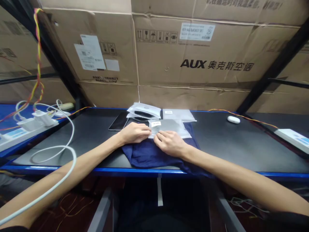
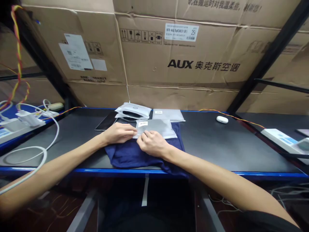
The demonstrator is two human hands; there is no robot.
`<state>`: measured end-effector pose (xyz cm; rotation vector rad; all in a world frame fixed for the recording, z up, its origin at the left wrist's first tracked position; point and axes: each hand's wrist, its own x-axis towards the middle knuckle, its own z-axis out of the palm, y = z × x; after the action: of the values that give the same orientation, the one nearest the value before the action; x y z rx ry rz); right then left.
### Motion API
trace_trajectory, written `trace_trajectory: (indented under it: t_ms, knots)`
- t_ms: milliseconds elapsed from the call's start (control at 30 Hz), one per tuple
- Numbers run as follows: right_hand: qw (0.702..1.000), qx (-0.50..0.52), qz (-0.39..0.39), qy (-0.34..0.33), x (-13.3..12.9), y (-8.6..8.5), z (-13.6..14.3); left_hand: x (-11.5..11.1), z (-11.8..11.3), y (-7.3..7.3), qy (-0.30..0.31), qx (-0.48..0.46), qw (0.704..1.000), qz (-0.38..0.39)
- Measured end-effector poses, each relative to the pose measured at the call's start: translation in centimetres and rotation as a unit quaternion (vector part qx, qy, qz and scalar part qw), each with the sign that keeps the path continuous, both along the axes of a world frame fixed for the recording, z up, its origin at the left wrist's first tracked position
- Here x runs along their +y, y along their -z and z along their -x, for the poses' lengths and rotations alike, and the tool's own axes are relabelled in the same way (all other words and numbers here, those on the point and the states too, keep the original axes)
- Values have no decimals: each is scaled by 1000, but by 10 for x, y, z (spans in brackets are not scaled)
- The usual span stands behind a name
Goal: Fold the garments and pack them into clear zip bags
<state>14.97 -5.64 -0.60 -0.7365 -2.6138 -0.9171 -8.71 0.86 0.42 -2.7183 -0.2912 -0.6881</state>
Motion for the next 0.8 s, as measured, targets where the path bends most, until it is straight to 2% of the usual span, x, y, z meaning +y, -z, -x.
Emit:
trace_trajectory:
  t_ms: [200,333,533,667,800]
  knots:
    - [999,8,-23,26,-7,1,-34,0,-2,-1,-1,-12,1000,6]
    - [997,37,-63,26,-14,1,-63,1,1,-6,-13,-22,1000,3]
    - [993,77,-77,37,-24,1,-104,2,8,-13,-38,-12,999,-11]
    - [990,121,-48,52,-27,2,-116,2,11,-18,-54,11,998,-10]
    - [990,127,-40,56,-29,0,-113,3,14,-24,-102,19,994,29]
